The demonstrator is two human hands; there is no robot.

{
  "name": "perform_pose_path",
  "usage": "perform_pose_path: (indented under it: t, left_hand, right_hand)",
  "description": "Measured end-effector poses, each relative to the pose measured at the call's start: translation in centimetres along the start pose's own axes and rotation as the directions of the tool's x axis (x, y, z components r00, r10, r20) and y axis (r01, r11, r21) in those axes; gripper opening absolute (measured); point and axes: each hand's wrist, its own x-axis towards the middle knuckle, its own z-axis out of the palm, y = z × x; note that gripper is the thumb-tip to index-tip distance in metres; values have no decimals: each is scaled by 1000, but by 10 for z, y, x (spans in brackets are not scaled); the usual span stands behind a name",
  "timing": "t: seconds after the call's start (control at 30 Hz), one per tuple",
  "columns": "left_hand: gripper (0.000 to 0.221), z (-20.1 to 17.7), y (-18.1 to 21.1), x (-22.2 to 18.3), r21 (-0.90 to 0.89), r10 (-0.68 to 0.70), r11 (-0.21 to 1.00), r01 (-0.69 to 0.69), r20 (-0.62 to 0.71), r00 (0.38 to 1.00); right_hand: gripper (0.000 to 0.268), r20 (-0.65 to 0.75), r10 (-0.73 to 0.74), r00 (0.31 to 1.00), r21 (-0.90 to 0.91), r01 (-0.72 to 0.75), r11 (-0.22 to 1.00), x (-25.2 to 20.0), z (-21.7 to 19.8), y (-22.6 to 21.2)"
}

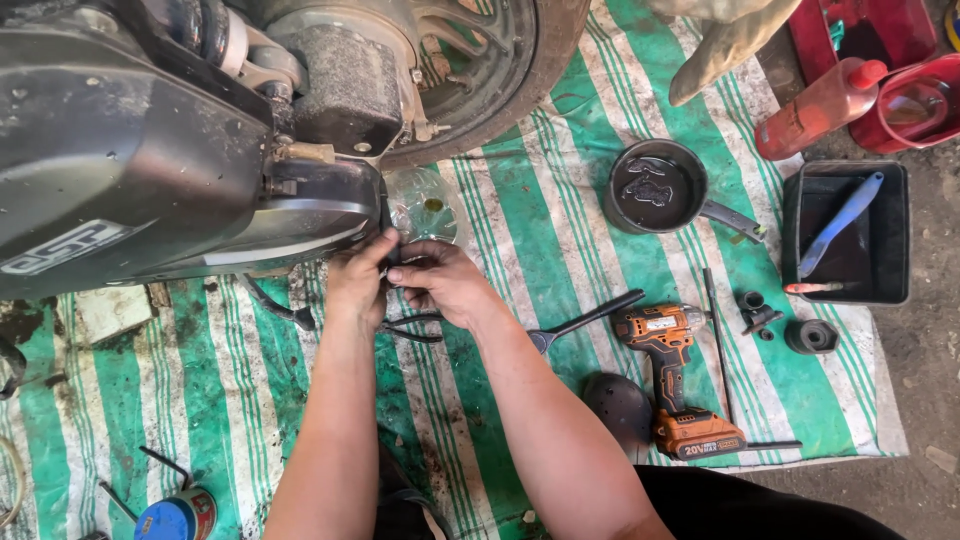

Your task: Draining engine oil from a motorcycle and using a socket wrench to remove a bolt from the engine casing.

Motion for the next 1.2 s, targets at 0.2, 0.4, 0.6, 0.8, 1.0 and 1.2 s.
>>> perform_pose_path:
  t: [0.2,0.4,0.6,0.8,1.0,1.2]
  left_hand:
    - [28,5,-3,-7,55,-28,998,27,9,1000]
    - [23,-17,-37,30,41,11,999,-11,-11,1000]
    - [30,17,12,-12,187,15,982,9,-126,992]
    - [33,20,13,-9,225,11,974,20,-140,990]
    - [29,13,14,-14,254,4,967,35,-151,989]
    - [30,15,13,-14,245,4,969,33,-152,988]
  right_hand:
    - [37,-15,94,995,72,-93,993,5,-11,2]
    - [47,-45,26,999,-122,-31,992,-2,-2,-3]
    - [33,-393,-52,918,-154,-10,988,25,12,-35]
    - [46,-415,-19,910,39,39,998,75,50,-38]
    - [72,-384,98,918,266,8,964,80,70,-60]
    - [71,-345,143,928,316,-28,948,133,38,-37]
